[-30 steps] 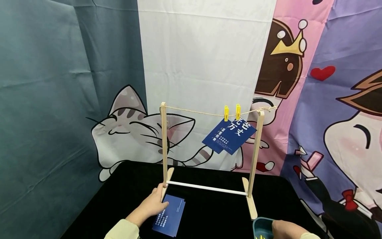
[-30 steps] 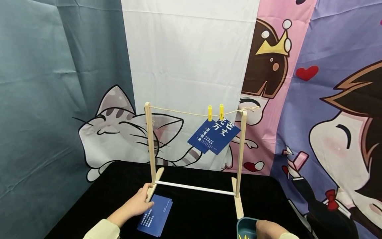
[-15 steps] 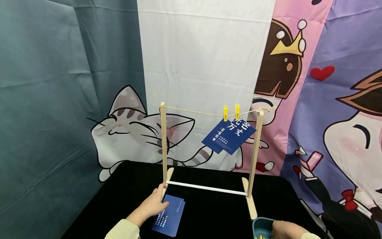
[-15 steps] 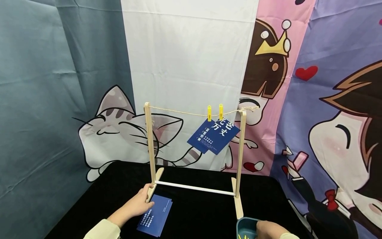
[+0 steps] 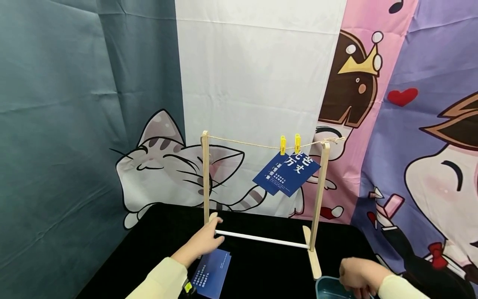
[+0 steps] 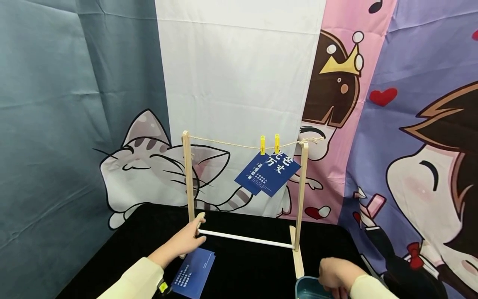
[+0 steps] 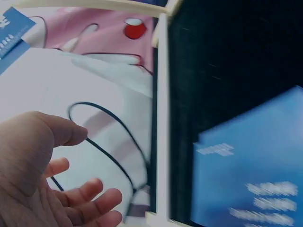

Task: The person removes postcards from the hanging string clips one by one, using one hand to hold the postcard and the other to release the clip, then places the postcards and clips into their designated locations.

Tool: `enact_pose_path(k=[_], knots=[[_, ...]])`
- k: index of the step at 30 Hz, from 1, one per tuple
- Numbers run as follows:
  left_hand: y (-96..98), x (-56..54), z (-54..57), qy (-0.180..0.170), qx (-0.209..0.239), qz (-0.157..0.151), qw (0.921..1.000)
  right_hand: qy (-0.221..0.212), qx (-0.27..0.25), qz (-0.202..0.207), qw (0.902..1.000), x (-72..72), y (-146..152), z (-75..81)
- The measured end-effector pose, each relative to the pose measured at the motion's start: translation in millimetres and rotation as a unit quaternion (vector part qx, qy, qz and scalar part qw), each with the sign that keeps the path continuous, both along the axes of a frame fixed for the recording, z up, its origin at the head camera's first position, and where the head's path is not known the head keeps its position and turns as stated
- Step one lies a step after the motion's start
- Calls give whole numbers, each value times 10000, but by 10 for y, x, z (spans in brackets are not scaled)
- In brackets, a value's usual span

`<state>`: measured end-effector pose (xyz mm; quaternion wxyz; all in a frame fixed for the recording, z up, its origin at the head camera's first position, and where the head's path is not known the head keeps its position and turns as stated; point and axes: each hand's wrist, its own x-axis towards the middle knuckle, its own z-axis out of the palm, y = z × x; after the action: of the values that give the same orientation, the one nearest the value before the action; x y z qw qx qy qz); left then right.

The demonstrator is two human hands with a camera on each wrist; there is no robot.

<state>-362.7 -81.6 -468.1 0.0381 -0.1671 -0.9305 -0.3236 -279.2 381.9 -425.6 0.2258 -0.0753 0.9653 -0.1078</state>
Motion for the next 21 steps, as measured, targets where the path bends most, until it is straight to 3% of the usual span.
enact_pose_path(k=[4, 9, 14, 21], knots=[[212, -182, 279, 194, 398, -163, 9989, 229, -9, 60, 9997, -122, -91, 390], [508, -356, 627, 133, 1356, -226, 9904, 662, -48, 276, 9974, -238, -250, 859], [818, -508, 870, -34, 2412, -344, 9699, 1054, -167, 550, 9928, -379, -473, 1299], [1130, -680, 1054, -174, 3696, -288, 9286, 1688, 4, 1356, 9763, -535, -849, 1763]])
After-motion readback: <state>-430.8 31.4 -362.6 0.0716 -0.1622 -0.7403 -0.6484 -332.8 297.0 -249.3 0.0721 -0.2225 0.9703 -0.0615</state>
